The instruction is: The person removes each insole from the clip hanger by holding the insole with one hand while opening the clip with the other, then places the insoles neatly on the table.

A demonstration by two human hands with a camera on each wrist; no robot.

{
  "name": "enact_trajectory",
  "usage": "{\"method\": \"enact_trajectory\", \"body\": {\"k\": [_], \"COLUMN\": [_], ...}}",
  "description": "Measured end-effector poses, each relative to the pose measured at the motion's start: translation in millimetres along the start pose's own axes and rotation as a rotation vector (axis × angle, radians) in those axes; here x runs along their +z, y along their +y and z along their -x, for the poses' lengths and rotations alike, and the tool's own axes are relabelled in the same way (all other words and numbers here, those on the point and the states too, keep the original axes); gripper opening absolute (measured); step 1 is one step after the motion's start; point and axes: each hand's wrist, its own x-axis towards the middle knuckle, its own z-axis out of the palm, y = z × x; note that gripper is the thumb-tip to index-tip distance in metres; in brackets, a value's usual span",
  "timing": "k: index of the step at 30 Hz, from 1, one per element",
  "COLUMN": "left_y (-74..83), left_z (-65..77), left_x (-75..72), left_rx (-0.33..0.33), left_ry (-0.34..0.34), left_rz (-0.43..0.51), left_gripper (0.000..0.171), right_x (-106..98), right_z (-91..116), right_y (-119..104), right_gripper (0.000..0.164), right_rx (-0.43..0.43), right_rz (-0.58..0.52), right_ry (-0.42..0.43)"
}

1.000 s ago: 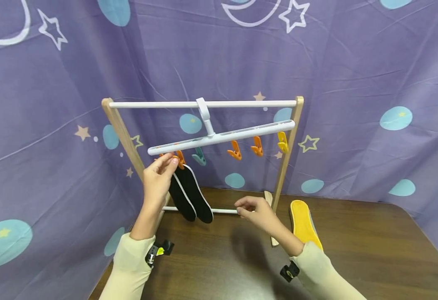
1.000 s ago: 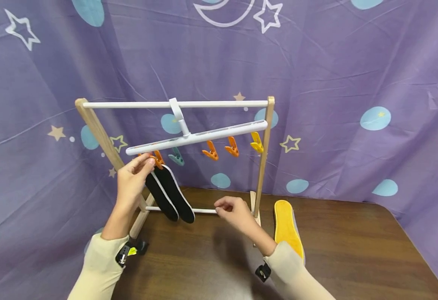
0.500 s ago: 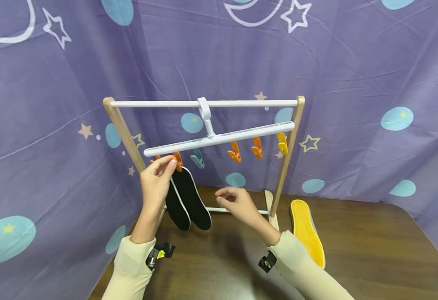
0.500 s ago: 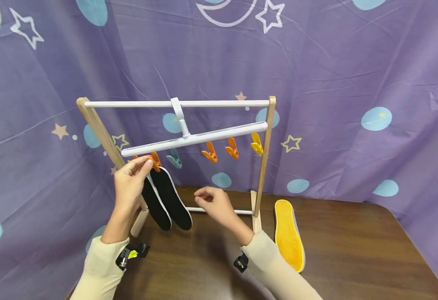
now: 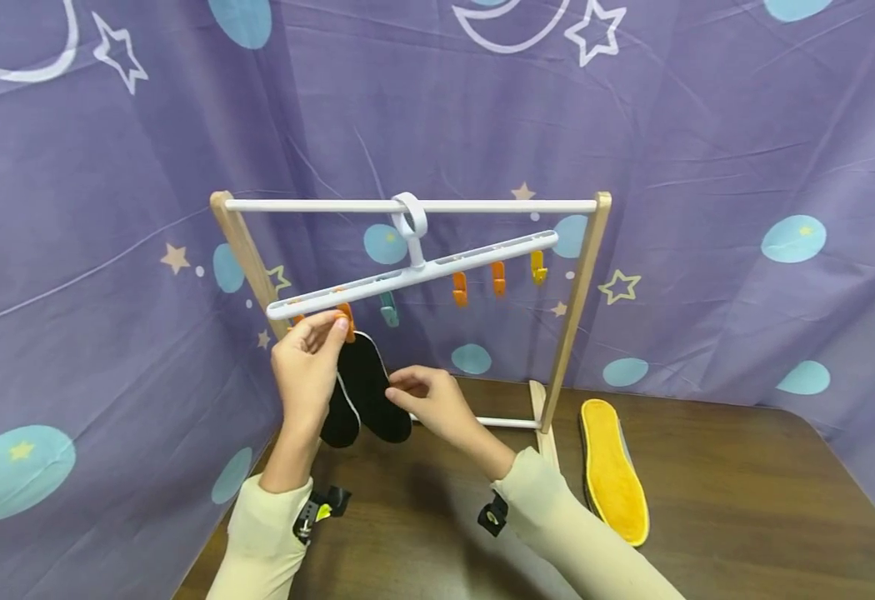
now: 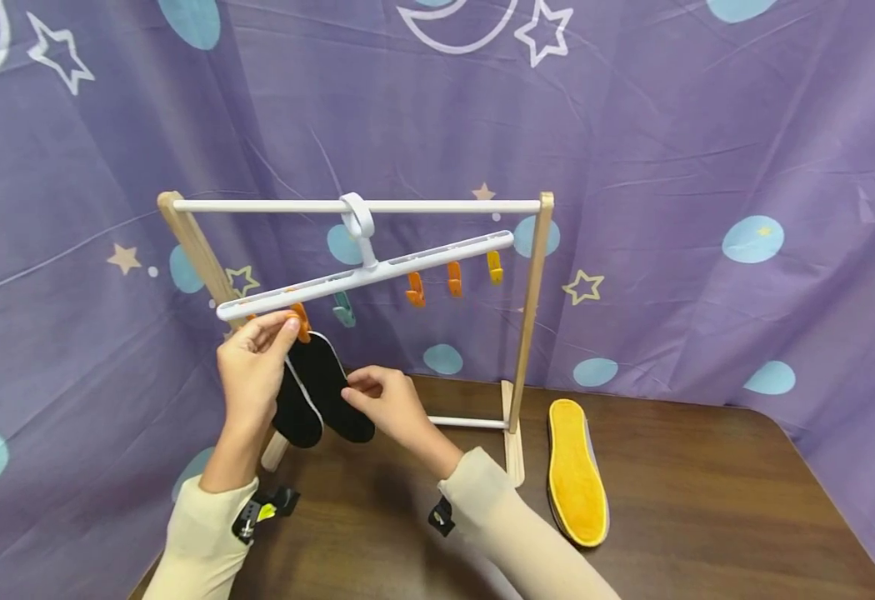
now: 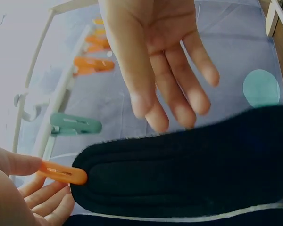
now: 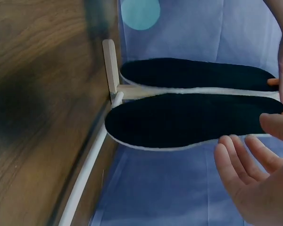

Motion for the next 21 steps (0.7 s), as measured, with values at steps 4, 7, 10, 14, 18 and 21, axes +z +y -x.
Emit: {"method": "enact_trajectory", "body": {"k": [4,7,10,14,18,21], "left_y": [1.9,1.2,0.4,-1.0,-2.1,-3.8], "left_z": [0.3,-0.3,-0.9,-1.6,-1.3,-1.8], "left_x": [2.4,3.5,4.0,4.5,4.9,4.9], "left_rx": [0.020,0.019,0.015,-0.012,-0.058,-0.094], "left_ry": [0.013,0.017,0.021,0.016,-0.011,-0.026], "left_rz": [-0.032,-0.028,-0.023,0.003,0.027,0.033], "left_gripper": [0.016,0.015,0.015,0.016,0.023,0.026], "right_x": [5,4,2,0,1,1], "right_z": [-6,-11,-15,-19,-20,-18], "right_y": [-1,-1,-1,0,2,3], "right_gripper": [0.018,0.016,0.016,0.017,0.014,0.013], "right_rx": [-0.019,-0.028,-0.025,-0.010,-0.006,-0.005], "right_rz": [0.030,0.042,0.040,0.029,0.021,-0.011], "right_ry": [0.068,0.144,0.175,0.132,0.064,0.028]}}
